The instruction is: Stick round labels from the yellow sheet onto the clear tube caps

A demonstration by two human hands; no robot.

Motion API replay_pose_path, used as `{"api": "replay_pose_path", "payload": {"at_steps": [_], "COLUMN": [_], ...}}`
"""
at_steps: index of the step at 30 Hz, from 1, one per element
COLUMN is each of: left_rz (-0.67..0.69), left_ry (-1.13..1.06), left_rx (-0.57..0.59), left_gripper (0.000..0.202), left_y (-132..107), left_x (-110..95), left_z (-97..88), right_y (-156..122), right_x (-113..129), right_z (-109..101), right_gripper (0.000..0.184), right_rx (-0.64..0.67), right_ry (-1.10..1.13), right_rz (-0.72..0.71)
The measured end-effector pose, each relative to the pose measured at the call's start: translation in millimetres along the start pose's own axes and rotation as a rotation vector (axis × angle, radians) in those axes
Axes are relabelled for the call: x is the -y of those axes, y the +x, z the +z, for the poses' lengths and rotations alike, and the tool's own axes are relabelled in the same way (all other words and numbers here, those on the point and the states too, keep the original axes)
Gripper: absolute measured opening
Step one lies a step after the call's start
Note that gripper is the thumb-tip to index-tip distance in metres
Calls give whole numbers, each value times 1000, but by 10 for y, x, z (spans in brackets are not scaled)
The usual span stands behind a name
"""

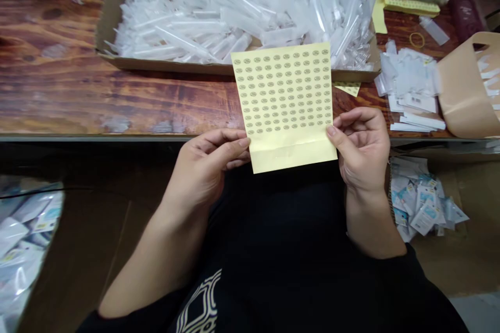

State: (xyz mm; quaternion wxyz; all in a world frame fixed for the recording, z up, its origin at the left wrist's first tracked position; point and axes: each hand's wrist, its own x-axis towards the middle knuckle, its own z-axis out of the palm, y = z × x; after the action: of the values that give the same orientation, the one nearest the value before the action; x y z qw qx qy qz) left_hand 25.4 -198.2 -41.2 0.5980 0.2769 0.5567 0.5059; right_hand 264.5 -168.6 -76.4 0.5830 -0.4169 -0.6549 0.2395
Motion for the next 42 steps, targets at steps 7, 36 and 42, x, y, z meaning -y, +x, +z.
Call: {"api": "replay_pose_path", "payload": {"at_steps": [7,36,42], "left_rz": [81,657,589], "left_ry": [30,329,265], "left_rx": [-41,-66,-64], "left_gripper": [11,23,21], "left_y": [-45,-247,-250], "left_x": [32,231,228], "left_z": [52,273,302], "right_y": [98,121,144], "right_x": [394,623,568], "right_z": [81,232,219], "right_gripper": [22,14,15], "right_rx": [-45,348,367], "right_ry": [-401,-504,-501], "right_rz": [-321,-601,-628]}}
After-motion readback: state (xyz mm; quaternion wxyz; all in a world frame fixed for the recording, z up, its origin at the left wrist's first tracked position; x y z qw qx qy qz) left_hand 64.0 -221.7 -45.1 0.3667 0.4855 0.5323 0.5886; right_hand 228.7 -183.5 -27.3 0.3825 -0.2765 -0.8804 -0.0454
